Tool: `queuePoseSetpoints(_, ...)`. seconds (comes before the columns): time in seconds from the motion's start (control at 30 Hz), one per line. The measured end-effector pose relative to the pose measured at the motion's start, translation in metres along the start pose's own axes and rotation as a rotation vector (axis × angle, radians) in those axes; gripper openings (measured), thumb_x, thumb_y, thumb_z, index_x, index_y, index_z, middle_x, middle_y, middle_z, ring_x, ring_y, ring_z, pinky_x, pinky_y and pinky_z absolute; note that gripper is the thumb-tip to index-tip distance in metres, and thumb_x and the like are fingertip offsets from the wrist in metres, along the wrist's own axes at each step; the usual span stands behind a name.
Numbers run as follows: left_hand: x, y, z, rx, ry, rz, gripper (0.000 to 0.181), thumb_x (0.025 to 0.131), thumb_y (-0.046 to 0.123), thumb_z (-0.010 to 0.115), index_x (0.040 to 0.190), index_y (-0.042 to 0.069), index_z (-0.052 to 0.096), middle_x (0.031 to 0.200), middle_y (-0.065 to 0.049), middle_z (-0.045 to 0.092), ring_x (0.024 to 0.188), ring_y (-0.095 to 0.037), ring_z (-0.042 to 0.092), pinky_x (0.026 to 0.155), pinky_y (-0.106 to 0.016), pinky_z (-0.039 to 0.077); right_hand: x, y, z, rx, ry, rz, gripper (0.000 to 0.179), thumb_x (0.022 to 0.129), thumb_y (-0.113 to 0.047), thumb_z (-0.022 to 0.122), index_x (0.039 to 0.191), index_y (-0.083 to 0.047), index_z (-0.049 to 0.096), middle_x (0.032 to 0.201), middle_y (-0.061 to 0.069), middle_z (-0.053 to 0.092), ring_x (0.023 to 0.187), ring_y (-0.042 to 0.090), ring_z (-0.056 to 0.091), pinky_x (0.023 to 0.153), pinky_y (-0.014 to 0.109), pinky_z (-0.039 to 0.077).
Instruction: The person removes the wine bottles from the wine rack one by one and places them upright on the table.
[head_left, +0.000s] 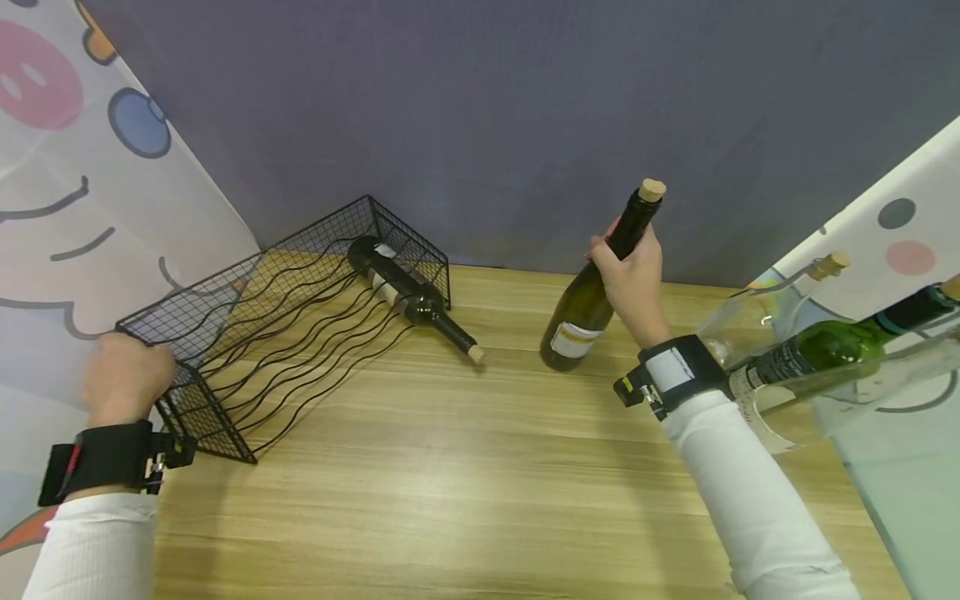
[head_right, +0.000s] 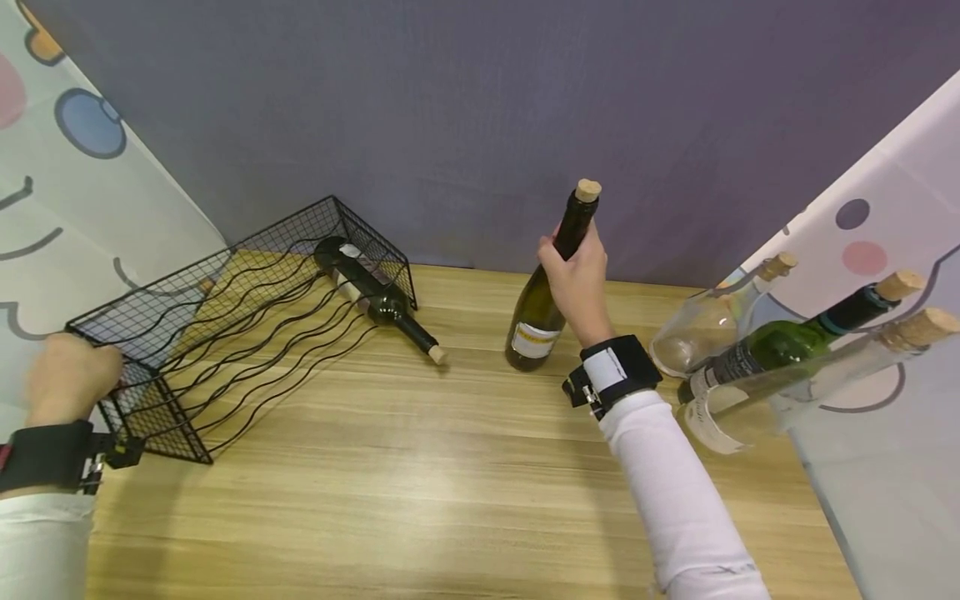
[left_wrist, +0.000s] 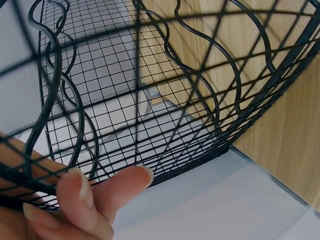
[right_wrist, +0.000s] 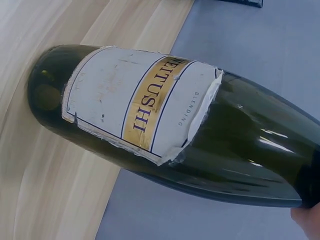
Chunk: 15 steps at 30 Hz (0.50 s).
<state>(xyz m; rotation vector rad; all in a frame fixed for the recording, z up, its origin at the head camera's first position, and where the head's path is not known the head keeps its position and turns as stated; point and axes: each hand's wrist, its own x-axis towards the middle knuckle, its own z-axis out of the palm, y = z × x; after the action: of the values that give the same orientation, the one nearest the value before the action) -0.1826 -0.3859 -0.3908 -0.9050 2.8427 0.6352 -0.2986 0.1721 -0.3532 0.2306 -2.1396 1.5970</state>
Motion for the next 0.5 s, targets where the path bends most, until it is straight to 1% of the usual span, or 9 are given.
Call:
queuePoseSetpoints(0.13, 0.0, 0.0, 0.0, -0.006, 0.004, -0.007, 0.053, 0.091, 0.018, 0.036, 0.115, -0.029, 0.04, 0.094, -0.04, 0.05, 0.074, -0.046, 0.056, 0.048, -0.041, 0.043, -0.005, -0.018, -0.005, -0.008, 0.016, 0.008, 0.011, 0.089, -0.008, 0.06, 0.091, -0.012, 0.05, 0.078, -0.008, 0.056, 0.068, 0.005, 0.063, 0.067, 0.022, 0.047)
queuePoseSetpoints(0.23, 0.0, 0.0, 0.0, -0.005, 0.008, -0.005, 0.052, 0.091, 0.018, 0.036, 0.114, -0.028, 0.041, 0.092, -0.038, 0.05, 0.073, -0.045, 0.056, 0.047, -0.041, 0.043, -0.009, -0.031, -0.007, 0.001, 0.02, 0.009, 0.011, 0.088, -0.005, 0.058, 0.089, -0.011, 0.05, 0.077, -0.008, 0.055, 0.066, 0.004, 0.062, 0.067, 0.021, 0.047)
queuePoseSetpoints(0.3, 0.0, 0.0, -0.001, -0.004, 0.008, -0.007, 0.05, 0.091, 0.018, 0.036, 0.112, -0.027, 0.042, 0.09, -0.037, 0.051, 0.072, -0.044, 0.056, 0.047, -0.04, 0.042, -0.008, -0.029, -0.009, 0.002, 0.024, 0.012, 0.011, 0.088, -0.005, 0.059, 0.089, -0.011, 0.05, 0.077, -0.008, 0.055, 0.066, 0.002, 0.062, 0.068, 0.021, 0.047)
queuePoseSetpoints(0.5, -0.001, 0.001, 0.0, -0.011, 0.01, -0.007, 0.04, 0.091, 0.018, 0.037, 0.099, -0.02, 0.047, 0.079, -0.029, 0.052, 0.065, -0.038, 0.054, 0.044, -0.039, 0.041, -0.006, -0.026, -0.016, -0.009, 0.032, 0.018, 0.01, 0.088, -0.005, 0.058, 0.091, -0.009, 0.049, 0.079, -0.007, 0.055, 0.068, 0.002, 0.062, 0.069, 0.022, 0.048)
